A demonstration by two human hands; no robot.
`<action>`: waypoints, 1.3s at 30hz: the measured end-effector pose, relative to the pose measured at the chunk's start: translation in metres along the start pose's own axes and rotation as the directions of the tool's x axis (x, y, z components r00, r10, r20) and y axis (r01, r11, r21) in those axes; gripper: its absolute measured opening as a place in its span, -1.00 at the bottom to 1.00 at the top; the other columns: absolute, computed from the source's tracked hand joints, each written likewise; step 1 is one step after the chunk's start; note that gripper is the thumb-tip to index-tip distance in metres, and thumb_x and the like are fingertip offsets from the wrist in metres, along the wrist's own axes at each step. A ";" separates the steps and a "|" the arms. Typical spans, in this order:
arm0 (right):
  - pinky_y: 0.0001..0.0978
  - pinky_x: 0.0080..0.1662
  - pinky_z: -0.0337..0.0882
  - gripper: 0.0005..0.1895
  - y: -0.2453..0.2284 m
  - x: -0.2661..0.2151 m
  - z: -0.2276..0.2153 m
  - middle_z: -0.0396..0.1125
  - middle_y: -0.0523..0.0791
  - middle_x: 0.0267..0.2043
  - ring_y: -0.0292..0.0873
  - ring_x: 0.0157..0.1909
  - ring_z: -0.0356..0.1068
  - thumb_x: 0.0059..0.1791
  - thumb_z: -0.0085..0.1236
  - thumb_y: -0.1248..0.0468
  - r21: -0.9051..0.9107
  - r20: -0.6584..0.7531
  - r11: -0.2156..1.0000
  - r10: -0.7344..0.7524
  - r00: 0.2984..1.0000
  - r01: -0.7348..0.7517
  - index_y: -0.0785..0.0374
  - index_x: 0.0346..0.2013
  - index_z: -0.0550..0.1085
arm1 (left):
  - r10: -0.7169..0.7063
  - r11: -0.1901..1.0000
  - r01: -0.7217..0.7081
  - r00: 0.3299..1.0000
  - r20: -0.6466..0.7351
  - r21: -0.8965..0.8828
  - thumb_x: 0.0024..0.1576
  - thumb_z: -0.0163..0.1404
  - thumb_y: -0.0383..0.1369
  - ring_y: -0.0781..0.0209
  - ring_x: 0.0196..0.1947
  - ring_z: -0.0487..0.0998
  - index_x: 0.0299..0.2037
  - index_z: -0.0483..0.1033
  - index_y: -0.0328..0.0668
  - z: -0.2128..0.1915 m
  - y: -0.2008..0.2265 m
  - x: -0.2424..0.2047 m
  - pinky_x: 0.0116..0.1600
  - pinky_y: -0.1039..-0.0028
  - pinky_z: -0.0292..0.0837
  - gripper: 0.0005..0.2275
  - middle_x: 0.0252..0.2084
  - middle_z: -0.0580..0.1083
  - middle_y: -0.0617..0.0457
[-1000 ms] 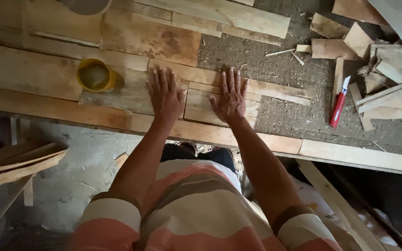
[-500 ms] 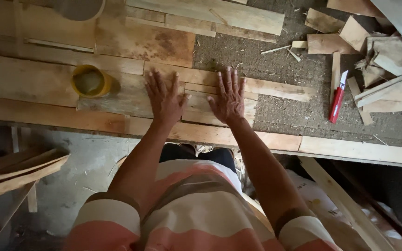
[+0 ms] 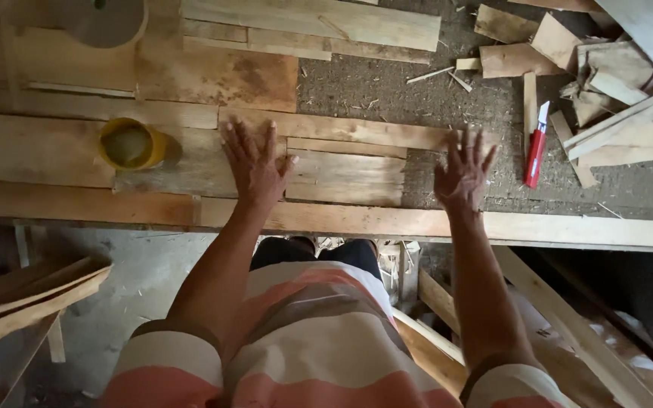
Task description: Applying adhesive tape to the joints of wooden planks and trimming it with a utility knife.
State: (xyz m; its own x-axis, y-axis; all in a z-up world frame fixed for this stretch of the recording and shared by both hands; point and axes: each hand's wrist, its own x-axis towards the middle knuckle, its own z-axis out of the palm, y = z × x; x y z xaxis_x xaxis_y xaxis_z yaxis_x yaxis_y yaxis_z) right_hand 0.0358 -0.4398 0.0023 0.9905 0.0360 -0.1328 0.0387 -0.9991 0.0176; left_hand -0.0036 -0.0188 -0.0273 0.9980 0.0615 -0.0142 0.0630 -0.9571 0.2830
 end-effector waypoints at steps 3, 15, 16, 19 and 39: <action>0.21 0.48 -0.57 -0.16 0.002 -0.001 0.002 -0.43 -0.08 0.67 0.05 0.65 -0.47 0.11 -0.32 -0.26 -0.011 0.100 0.995 -0.094 0.991 0.096 0.07 0.57 -0.10 | -0.032 0.999 0.033 0.999 0.028 -0.038 0.19 0.03 0.21 -0.62 0.53 -0.31 0.58 0.06 0.11 0.001 0.000 0.000 0.47 -0.40 -0.33 -0.20 0.54 -0.27 -0.57; 0.20 0.48 -0.59 -0.04 0.000 0.003 0.032 -0.48 0.01 0.66 0.03 0.66 -0.49 0.08 -0.35 -0.29 0.003 0.100 0.990 -0.140 0.985 0.140 0.20 0.58 -0.26 | 0.007 0.999 -0.008 1.000 -0.020 -0.031 0.18 0.03 0.19 -0.59 0.53 -0.25 0.55 0.10 0.10 -0.002 0.002 0.000 0.47 -0.39 -0.33 -0.23 0.53 -0.23 -0.58; 0.20 0.48 -0.59 -0.04 -0.003 0.003 0.028 -0.48 0.01 0.66 0.03 0.66 -0.49 0.08 -0.35 -0.29 0.004 0.100 0.990 -0.143 0.985 0.144 0.20 0.58 -0.26 | 0.003 1.000 -0.004 1.000 -0.020 -0.030 0.18 0.03 0.19 -0.59 0.53 -0.25 0.55 0.10 0.10 -0.002 0.001 0.000 0.47 -0.39 -0.33 -0.23 0.53 -0.23 -0.58; 0.22 0.49 -0.59 -0.05 -0.004 -0.002 0.023 -0.46 0.00 0.67 0.03 0.67 -0.49 0.09 -0.36 -0.31 0.034 0.110 0.992 -0.123 0.986 0.120 0.17 0.59 -0.24 | 0.018 0.999 -0.019 1.000 -0.019 -0.038 0.20 0.03 0.20 -0.59 0.53 -0.26 0.56 0.09 0.10 -0.002 0.001 -0.003 0.49 -0.39 -0.34 -0.23 0.53 -0.23 -0.56; 0.14 0.50 -0.60 -0.07 -0.023 -0.034 -0.010 -0.53 0.02 0.66 0.06 0.66 -0.56 0.13 -0.50 -0.29 0.028 0.081 0.967 0.252 0.964 -0.255 0.30 0.57 -0.21 | -0.006 0.999 0.006 1.000 0.002 -0.048 0.21 -0.07 0.18 -0.58 0.53 -0.33 0.56 0.07 0.09 -0.009 0.003 -0.002 0.49 -0.32 -0.39 -0.25 0.53 -0.25 -0.61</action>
State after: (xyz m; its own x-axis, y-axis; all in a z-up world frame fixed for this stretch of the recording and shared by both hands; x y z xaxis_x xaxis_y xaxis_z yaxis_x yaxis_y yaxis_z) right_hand 0.0023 -0.4176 0.0163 0.9541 -0.2189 -0.2042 -0.2189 -0.9755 0.0228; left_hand -0.0057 -0.0193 -0.0178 0.9976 0.0671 -0.0180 0.0692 -0.9420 0.3284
